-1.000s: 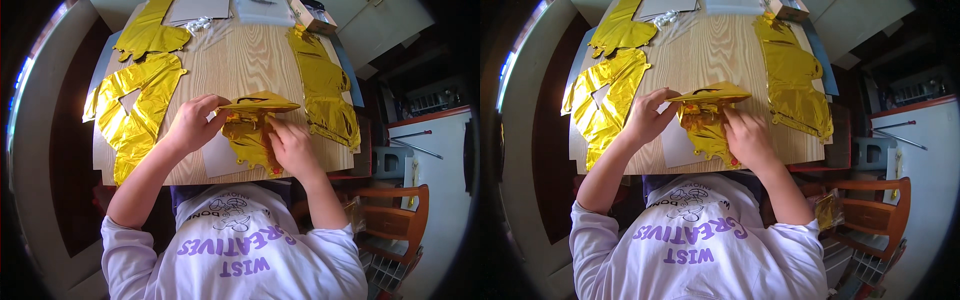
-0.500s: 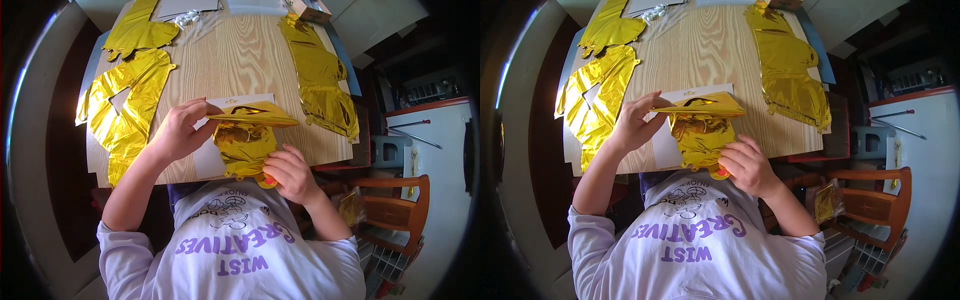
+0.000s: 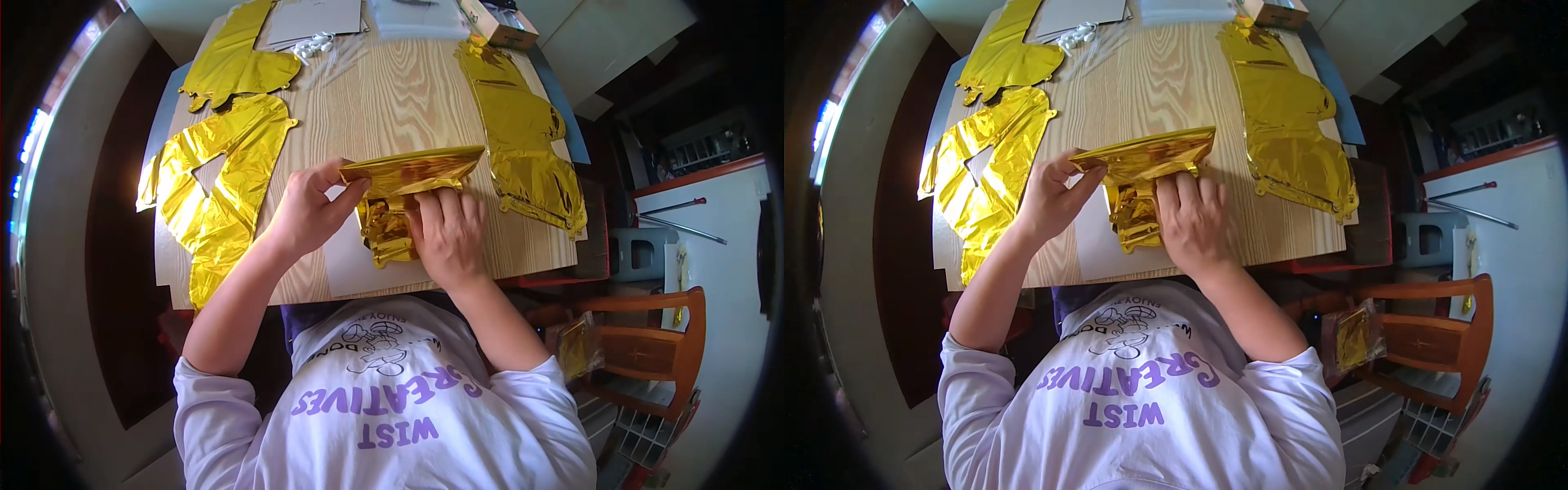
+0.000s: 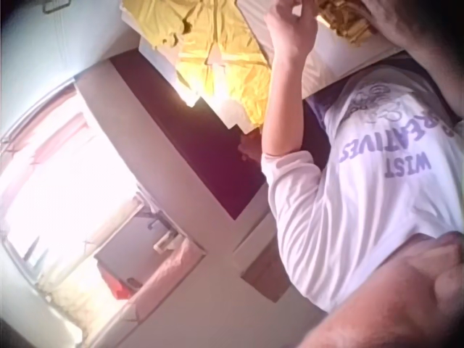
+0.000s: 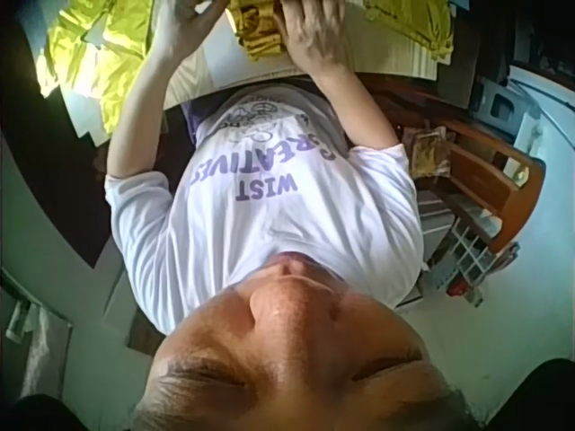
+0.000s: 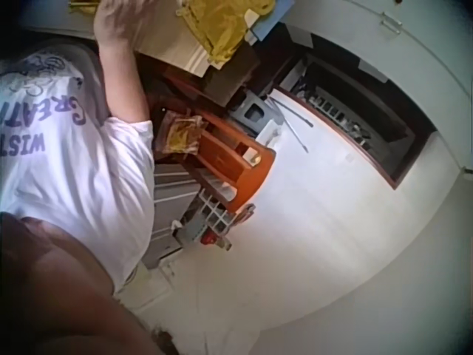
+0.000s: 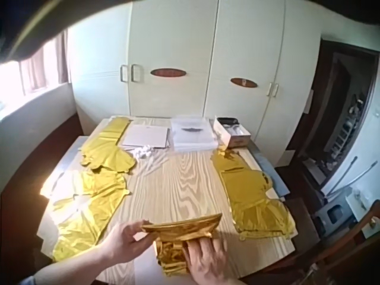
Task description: Folding gold foil balloons and placing them into individual packaging envelopes.
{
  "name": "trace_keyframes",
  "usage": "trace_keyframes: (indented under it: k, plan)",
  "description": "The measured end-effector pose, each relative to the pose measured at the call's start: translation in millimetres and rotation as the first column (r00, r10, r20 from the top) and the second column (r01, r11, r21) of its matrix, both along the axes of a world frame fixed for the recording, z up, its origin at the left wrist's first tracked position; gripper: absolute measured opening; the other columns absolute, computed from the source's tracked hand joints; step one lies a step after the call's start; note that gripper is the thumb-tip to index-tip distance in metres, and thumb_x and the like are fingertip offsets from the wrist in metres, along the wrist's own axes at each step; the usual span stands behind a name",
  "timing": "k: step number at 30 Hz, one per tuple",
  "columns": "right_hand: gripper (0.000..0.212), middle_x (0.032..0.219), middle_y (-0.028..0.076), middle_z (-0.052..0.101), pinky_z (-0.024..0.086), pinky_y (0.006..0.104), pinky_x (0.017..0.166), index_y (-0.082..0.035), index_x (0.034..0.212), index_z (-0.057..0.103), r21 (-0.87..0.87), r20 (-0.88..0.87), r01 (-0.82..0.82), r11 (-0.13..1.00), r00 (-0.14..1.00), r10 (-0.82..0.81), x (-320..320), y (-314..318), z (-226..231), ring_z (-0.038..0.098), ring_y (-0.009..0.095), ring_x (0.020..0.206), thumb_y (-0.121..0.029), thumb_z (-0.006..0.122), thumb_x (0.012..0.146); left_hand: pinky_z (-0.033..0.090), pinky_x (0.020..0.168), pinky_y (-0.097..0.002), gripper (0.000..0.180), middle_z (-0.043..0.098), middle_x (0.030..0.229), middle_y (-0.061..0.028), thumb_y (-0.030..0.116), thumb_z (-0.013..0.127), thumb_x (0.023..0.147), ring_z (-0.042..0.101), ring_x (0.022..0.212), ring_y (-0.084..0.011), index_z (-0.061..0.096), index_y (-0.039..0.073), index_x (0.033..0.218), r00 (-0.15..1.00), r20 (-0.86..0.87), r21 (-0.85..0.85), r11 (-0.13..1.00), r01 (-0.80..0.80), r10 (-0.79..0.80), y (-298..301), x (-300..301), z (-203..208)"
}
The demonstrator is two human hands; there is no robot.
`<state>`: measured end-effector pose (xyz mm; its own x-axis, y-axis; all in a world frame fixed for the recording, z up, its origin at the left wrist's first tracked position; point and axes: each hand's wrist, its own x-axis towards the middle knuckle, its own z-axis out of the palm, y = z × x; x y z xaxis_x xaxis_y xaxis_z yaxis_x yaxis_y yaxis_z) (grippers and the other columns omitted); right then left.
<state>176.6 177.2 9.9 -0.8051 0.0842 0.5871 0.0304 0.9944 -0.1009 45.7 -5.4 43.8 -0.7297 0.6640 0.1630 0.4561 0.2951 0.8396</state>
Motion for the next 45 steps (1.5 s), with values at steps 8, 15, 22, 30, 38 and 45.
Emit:
trace_keyframes:
  k: [8, 15, 22, 30, 38, 45]
  plan:
    - [0.024, 0.105, 0.012, 0.067, 0.052, 0.0422, 0.085, -0.004, 0.106, 0.067, -0.201, 0.037, -0.155, 0.967, 0.985, 0.166, 25.8, -12.1, -18.2, 0.064, 0.032, 0.098, -0.008, 0.073, 0.083, 0.053, 0.067, -0.0326, 0.013, 0.072, 0.086, -0.0142, 0.01, 0.07, 0.092, 0.069, 0.072, -0.0218, 0.07, 0.0, 0.101, 0.99, -0.142, 0.115, 0.993, 0.02, -0.003, 2.8, 1.8, -5.9]
    - [0.025, 0.115, 0.014, 0.065, 0.05, 0.0444, 0.091, -0.002, 0.106, 0.065, -0.218, 0.035, -0.157, 0.963, 0.985, 0.168, 23.6, -11.5, -19.2, 0.062, 0.033, 0.102, -0.01, 0.073, 0.084, 0.055, 0.077, -0.0342, 0.011, 0.071, 0.087, -0.017, 0.001, 0.068, 0.09, 0.07, 0.076, -0.0316, 0.068, -0.002, 0.1, 0.957, -0.285, 0.151, 0.983, 0.104, -0.057, 4.3, 4.8, -10.4]
    - [0.032, 0.124, 0.016, 0.062, 0.05, 0.0464, 0.094, -0.003, 0.108, 0.063, -0.276, 0.111, -0.112, 0.955, 0.983, 0.148, 25.7, -9.4, -17.2, 0.06, 0.036, 0.105, -0.01, 0.075, 0.08, 0.049, 0.105, -0.0393, 0.013, 0.075, 0.096, -0.0147, 0.006, 0.069, 0.092, 0.072, 0.107, -0.0262, 0.07, 0.001, 0.104, 0.994, -0.111, 0.027, 1.0, 0.013, -0.01, 3.0, 3.9, -3.9]
    - [0.035, 0.128, 0.024, 0.057, 0.048, 0.0496, 0.099, 0.002, 0.106, 0.058, -0.328, 0.116, -0.192, 0.925, 0.964, 0.241, 24.2, -7.4, -10.6, 0.056, 0.042, 0.113, -0.014, 0.075, 0.081, 0.049, 0.105, -0.0397, 0.015, 0.075, 0.096, -0.0153, 0.006, 0.07, 0.092, 0.071, 0.109, -0.028, 0.07, 0.001, 0.106, 0.993, -0.119, 0.022, 1.0, 0.014, -0.011, 3.9, 3.7, -3.4]
    - [0.042, 0.125, 0.022, 0.057, 0.046, 0.0503, 0.102, 0.001, 0.117, 0.06, -0.269, 0.165, -0.107, 0.957, 0.974, 0.155, 20.4, 4.8, -12.6, 0.057, 0.041, 0.117, -0.014, 0.074, 0.081, 0.048, 0.109, -0.0415, 0.012, 0.074, 0.09, -0.0171, 0.003, 0.069, 0.091, 0.074, 0.091, -0.0299, 0.069, -0.002, 0.101, 0.987, -0.155, 0.049, 0.998, 0.039, -0.031, 4.5, 2.3, -5.5]
    - [0.041, 0.127, 0.02, 0.055, 0.044, 0.05, 0.099, -0.003, 0.125, 0.062, -0.042, 0.308, -0.129, 0.991, 0.942, 0.136, 21.1, -3.6, -0.9, 0.054, 0.037, 0.116, -0.015, 0.063, 0.086, 0.049, 0.11, -0.0432, 0.009, 0.072, 0.086, -0.0169, 0.001, 0.068, 0.091, 0.073, 0.082, -0.0294, 0.069, -0.002, 0.099, 0.988, -0.15, 0.102, 0.993, 0.059, -0.044, 5.4, 3.0, -7.2]
